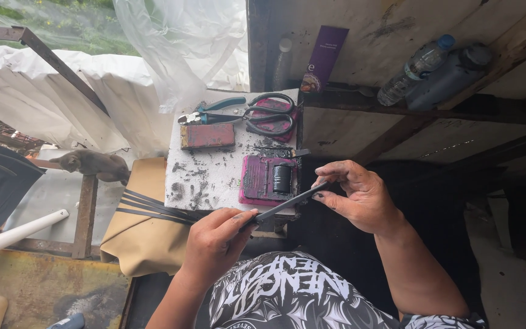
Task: Dyeing the edges of leather straps using a manual roller applicator and hanging them on a line to dry.
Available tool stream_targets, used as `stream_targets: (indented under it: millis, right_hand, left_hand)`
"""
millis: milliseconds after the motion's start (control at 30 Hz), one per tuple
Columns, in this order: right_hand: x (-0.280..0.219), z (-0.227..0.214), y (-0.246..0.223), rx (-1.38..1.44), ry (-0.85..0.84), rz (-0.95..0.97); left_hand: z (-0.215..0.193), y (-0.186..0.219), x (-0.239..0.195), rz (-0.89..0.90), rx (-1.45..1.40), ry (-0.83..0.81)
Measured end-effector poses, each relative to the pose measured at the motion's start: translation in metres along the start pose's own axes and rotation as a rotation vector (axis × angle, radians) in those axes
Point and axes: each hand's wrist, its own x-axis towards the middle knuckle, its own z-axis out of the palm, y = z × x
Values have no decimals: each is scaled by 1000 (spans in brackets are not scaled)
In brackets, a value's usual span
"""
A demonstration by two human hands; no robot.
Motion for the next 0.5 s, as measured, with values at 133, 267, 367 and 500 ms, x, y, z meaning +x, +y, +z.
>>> stream_targets:
  millis: [133,267,367,500]
  right_hand:
    - [1,1,4,1,-3,-27]
    - [3,6,1,-4,16,12]
    - [4,7,2,-2,18,18]
    - [5,8,3,-46,5,20]
  left_hand:
    - [-2,-8,-3,-8,0,-14]
    - [-6,-12,-4,25,93,-16]
    - [-9,-13,-1,59,158,-8]
    - [-13,-13,3,77,164,9]
